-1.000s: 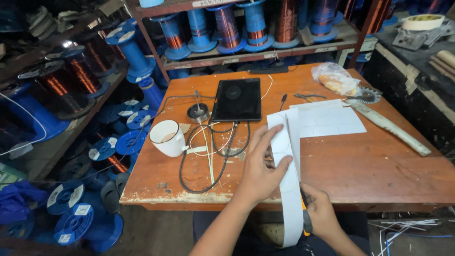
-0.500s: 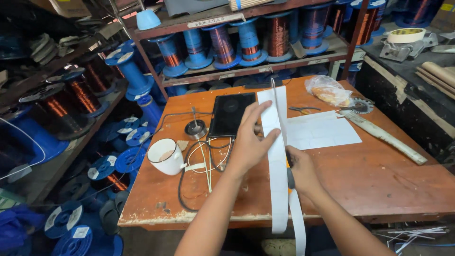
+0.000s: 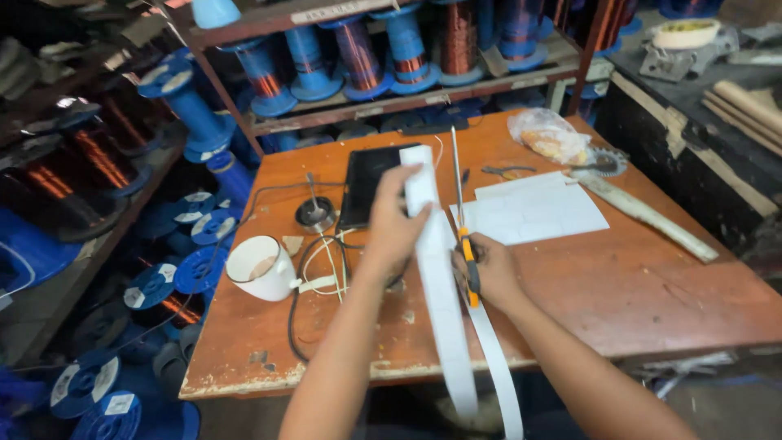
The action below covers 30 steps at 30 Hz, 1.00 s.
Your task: Cutting out curved shapes from a paper strip using scissors
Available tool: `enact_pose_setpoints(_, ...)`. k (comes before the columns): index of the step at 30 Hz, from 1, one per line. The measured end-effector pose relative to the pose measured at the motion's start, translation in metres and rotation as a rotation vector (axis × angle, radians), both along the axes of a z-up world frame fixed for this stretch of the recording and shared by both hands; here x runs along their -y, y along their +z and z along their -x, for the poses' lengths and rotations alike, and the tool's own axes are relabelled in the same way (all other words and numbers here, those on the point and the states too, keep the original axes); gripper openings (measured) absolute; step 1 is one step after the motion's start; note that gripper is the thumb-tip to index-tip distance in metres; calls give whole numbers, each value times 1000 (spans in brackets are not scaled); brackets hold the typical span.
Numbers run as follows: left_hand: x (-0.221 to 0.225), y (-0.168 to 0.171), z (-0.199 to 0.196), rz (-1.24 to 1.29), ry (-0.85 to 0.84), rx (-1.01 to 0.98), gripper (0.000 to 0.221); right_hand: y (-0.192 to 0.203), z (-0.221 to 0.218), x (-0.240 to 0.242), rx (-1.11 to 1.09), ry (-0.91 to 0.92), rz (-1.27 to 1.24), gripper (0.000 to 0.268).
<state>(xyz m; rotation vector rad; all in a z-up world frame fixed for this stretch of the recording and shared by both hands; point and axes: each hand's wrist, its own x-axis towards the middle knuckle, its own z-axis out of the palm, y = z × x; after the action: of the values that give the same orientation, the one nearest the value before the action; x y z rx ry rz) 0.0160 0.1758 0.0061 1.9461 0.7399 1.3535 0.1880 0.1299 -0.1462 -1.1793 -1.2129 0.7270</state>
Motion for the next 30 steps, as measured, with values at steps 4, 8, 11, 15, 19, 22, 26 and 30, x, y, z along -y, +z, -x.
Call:
enact_pose_setpoints(4, 28, 19, 45, 87, 53, -1, 55, 60, 2, 34, -247, -3, 84, 28)
enact_pose_setpoints(8, 78, 40, 103, 228, 10, -110, 52, 64, -53, 46, -85, 20, 113, 50)
enact_pose_setpoints(11, 130, 47, 132, 196, 17, -286, 41, 93, -102, 61, 879, -220, 592, 43)
enact_pose_setpoints(15, 171, 22, 153, 146, 26, -293, 45, 73, -161, 82, 1245, -111, 492, 49)
enact_pose_setpoints(19, 211, 5, 154, 283, -18, -226, 49, 126, -145, 109, 1357, 143, 891, 68)
enact_pose_setpoints(22, 231, -12, 148, 252, 38, -275, 51, 123, -165, 93, 1498, 360, 947, 76)
enact_pose_setpoints(26, 251, -50, 104, 290, 244, -360, 64, 88, -195, 67, 1427, 409, 779, 48)
enact_pose_setpoints(30, 234, -105, 14, 125, 78, -730, 75, 91, -118, 95, 1667, 203, 794, 61)
